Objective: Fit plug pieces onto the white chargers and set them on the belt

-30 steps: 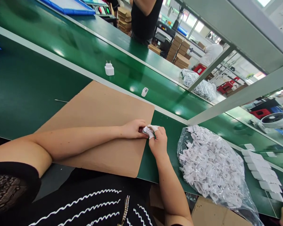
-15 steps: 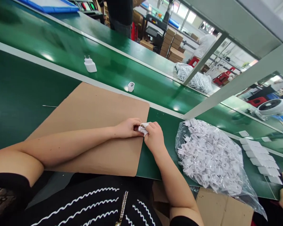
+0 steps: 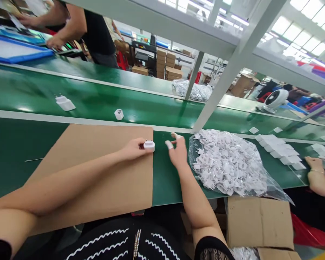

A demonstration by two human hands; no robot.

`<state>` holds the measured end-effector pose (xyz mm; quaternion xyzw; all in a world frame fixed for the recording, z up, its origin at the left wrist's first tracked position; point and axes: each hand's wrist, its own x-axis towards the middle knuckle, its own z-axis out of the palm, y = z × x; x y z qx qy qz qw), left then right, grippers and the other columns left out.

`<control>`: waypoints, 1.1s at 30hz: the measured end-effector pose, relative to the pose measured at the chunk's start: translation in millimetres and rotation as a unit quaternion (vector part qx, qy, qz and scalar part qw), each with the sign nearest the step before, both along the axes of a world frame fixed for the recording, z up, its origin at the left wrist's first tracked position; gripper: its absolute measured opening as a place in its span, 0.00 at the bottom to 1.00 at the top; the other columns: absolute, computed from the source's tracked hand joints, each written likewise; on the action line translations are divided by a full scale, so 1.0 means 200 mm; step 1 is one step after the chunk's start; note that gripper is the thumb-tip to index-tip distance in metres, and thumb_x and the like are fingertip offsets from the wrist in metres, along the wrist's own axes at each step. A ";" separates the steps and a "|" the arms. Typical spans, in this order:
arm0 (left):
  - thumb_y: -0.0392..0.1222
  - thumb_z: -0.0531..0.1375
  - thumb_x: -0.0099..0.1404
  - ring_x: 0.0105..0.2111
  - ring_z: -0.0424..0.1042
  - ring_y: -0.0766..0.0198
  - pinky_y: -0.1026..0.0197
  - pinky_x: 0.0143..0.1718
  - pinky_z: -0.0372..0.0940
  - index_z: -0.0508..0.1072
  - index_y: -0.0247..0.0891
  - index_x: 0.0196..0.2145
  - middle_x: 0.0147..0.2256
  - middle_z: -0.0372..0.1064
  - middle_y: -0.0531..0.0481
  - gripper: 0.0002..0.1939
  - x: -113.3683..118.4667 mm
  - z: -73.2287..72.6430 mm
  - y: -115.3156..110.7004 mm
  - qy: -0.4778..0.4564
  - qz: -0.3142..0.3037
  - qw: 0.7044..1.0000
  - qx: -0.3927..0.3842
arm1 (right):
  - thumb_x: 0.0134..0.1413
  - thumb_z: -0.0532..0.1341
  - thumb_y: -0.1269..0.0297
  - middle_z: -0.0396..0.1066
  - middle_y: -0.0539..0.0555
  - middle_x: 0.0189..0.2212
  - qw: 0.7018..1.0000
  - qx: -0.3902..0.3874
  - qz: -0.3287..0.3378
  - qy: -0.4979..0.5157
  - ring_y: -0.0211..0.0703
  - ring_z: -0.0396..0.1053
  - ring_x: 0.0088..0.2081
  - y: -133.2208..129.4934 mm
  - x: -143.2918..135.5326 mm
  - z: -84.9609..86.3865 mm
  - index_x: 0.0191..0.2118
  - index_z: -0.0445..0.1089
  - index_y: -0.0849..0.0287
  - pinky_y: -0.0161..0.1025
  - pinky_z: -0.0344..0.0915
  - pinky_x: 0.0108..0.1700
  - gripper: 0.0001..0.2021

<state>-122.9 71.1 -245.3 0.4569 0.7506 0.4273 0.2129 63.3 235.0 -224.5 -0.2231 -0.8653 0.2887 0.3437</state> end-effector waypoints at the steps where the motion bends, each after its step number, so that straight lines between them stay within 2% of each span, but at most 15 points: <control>1: 0.56 0.68 0.58 0.34 0.73 0.58 0.59 0.36 0.65 0.77 0.39 0.36 0.36 0.75 0.49 0.18 -0.05 0.03 0.05 0.015 0.030 0.999 -0.011 | 0.62 0.60 0.62 0.70 0.65 0.51 0.996 0.018 -0.071 -0.045 0.54 0.70 0.51 0.07 0.04 0.01 0.54 0.72 0.60 0.55 0.66 0.57 0.17; 3: 0.53 0.67 0.60 0.37 0.74 0.57 0.59 0.37 0.65 0.77 0.38 0.38 0.38 0.76 0.48 0.16 -0.19 0.09 0.15 0.048 0.088 0.995 -0.025 | 0.57 0.61 0.67 0.68 0.71 0.52 0.955 0.037 -0.231 -0.185 0.64 0.65 0.56 0.20 0.10 0.03 0.54 0.73 0.64 0.63 0.62 0.58 0.19; 5: 0.48 0.67 0.61 0.40 0.74 0.56 0.59 0.39 0.64 0.76 0.38 0.41 0.42 0.76 0.47 0.14 -0.34 0.14 0.26 0.081 0.146 0.985 -0.030 | 0.56 0.60 0.68 0.66 0.74 0.54 0.894 0.025 -0.326 -0.307 0.70 0.62 0.59 0.30 0.13 0.02 0.54 0.72 0.66 0.68 0.59 0.58 0.20; 7: 0.45 0.66 0.63 0.43 0.73 0.55 0.59 0.42 0.64 0.75 0.37 0.43 0.45 0.76 0.44 0.13 -0.49 0.16 0.35 0.103 0.196 0.974 -0.039 | 0.58 0.58 0.69 0.64 0.73 0.58 0.855 0.011 -0.339 -0.392 0.74 0.60 0.60 0.34 0.13 0.01 0.55 0.72 0.66 0.70 0.56 0.58 0.20; 9: 0.42 0.65 0.64 0.46 0.73 0.53 0.59 0.44 0.64 0.75 0.35 0.43 0.48 0.75 0.40 0.11 -0.60 0.16 0.41 0.115 0.232 0.964 -0.053 | 0.59 0.55 0.71 0.64 0.72 0.59 0.845 0.008 -0.320 -0.429 0.75 0.61 0.60 0.36 0.14 0.00 0.57 0.71 0.64 0.69 0.56 0.58 0.22; 12: 0.40 0.65 0.63 0.49 0.72 0.48 0.56 0.48 0.64 0.75 0.33 0.45 0.47 0.75 0.35 0.14 -0.68 0.14 0.45 0.125 0.266 0.953 -0.074 | 0.58 0.54 0.73 0.66 0.71 0.57 0.861 0.026 -0.301 -0.409 0.74 0.64 0.58 0.37 0.16 -0.02 0.60 0.71 0.62 0.61 0.60 0.55 0.25; 14: 0.43 0.67 0.60 0.54 0.69 0.42 0.51 0.54 0.63 0.73 0.32 0.51 0.51 0.73 0.31 0.22 -0.69 0.11 0.45 0.140 0.289 0.944 -0.076 | 0.57 0.54 0.73 0.69 0.71 0.54 0.880 0.047 -0.288 -0.374 0.71 0.66 0.55 0.40 0.18 -0.03 0.58 0.73 0.63 0.57 0.61 0.54 0.25; 16: 0.47 0.67 0.60 0.62 0.61 0.37 0.46 0.62 0.56 0.66 0.31 0.61 0.61 0.65 0.28 0.34 -0.70 0.09 0.42 0.166 0.319 0.931 -0.066 | 0.56 0.53 0.74 0.70 0.70 0.50 0.901 0.079 -0.272 -0.329 0.68 0.67 0.53 0.43 0.19 -0.04 0.57 0.74 0.65 0.55 0.60 0.56 0.25; 20: 0.45 0.64 0.63 0.72 0.41 0.38 0.42 0.70 0.42 0.49 0.32 0.71 0.73 0.42 0.30 0.45 -0.78 0.08 0.30 0.231 0.464 0.854 -0.041 | 0.54 0.55 0.70 0.69 0.69 0.46 0.949 0.126 -0.204 -0.207 0.65 0.66 0.53 0.43 0.14 -0.06 0.58 0.73 0.69 0.56 0.59 0.60 0.26; 22: 0.43 0.65 0.62 0.73 0.37 0.37 0.41 0.70 0.41 0.48 0.29 0.71 0.73 0.38 0.27 0.46 -0.86 0.08 0.20 0.198 0.536 0.818 -0.067 | 0.54 0.56 0.65 0.68 0.68 0.45 0.971 0.105 -0.159 -0.147 0.64 0.67 0.51 0.40 0.09 -0.07 0.55 0.76 0.67 0.57 0.61 0.58 0.24; 23: 0.43 0.65 0.62 0.73 0.39 0.36 0.40 0.69 0.43 0.51 0.27 0.70 0.72 0.41 0.24 0.44 -0.90 0.09 0.14 0.163 0.551 0.814 -0.086 | 0.54 0.57 0.62 0.68 0.67 0.44 0.980 0.084 -0.134 -0.123 0.63 0.67 0.49 0.37 0.07 -0.08 0.51 0.77 0.65 0.57 0.63 0.57 0.23; 26: 0.41 0.63 0.65 0.65 0.58 0.36 0.41 0.63 0.54 0.65 0.28 0.60 0.61 0.61 0.22 0.28 -0.99 0.11 0.00 0.084 0.527 0.838 -0.117 | 0.50 0.60 0.55 0.70 0.63 0.42 0.997 -0.001 -0.052 -0.063 0.59 0.70 0.46 0.28 0.02 -0.08 0.41 0.79 0.59 0.54 0.69 0.52 0.17; 28: 0.40 0.61 0.67 0.59 0.65 0.38 0.43 0.58 0.59 0.71 0.29 0.54 0.55 0.68 0.25 0.20 -1.00 0.15 -0.06 0.085 0.498 0.857 -0.103 | 0.49 0.63 0.51 0.73 0.61 0.40 0.997 -0.067 -0.014 -0.031 0.56 0.72 0.43 0.22 -0.01 -0.07 0.37 0.77 0.56 0.52 0.71 0.46 0.15; 31: 0.40 0.58 0.70 0.58 0.66 0.41 0.45 0.59 0.60 0.72 0.32 0.54 0.55 0.69 0.28 0.17 -0.92 0.21 -0.08 0.119 0.453 0.882 -0.057 | 0.46 0.67 0.47 0.76 0.58 0.38 0.987 -0.159 0.015 0.001 0.54 0.75 0.39 0.15 -0.04 -0.06 0.35 0.74 0.55 0.51 0.72 0.42 0.17; 33: 0.42 0.58 0.71 0.58 0.67 0.45 0.49 0.60 0.61 0.73 0.35 0.54 0.55 0.70 0.34 0.17 -0.78 0.23 -0.06 0.148 0.403 0.903 -0.020 | 0.44 0.70 0.46 0.77 0.57 0.36 0.974 -0.219 0.030 0.041 0.53 0.76 0.38 0.12 -0.05 -0.05 0.35 0.74 0.55 0.51 0.73 0.42 0.19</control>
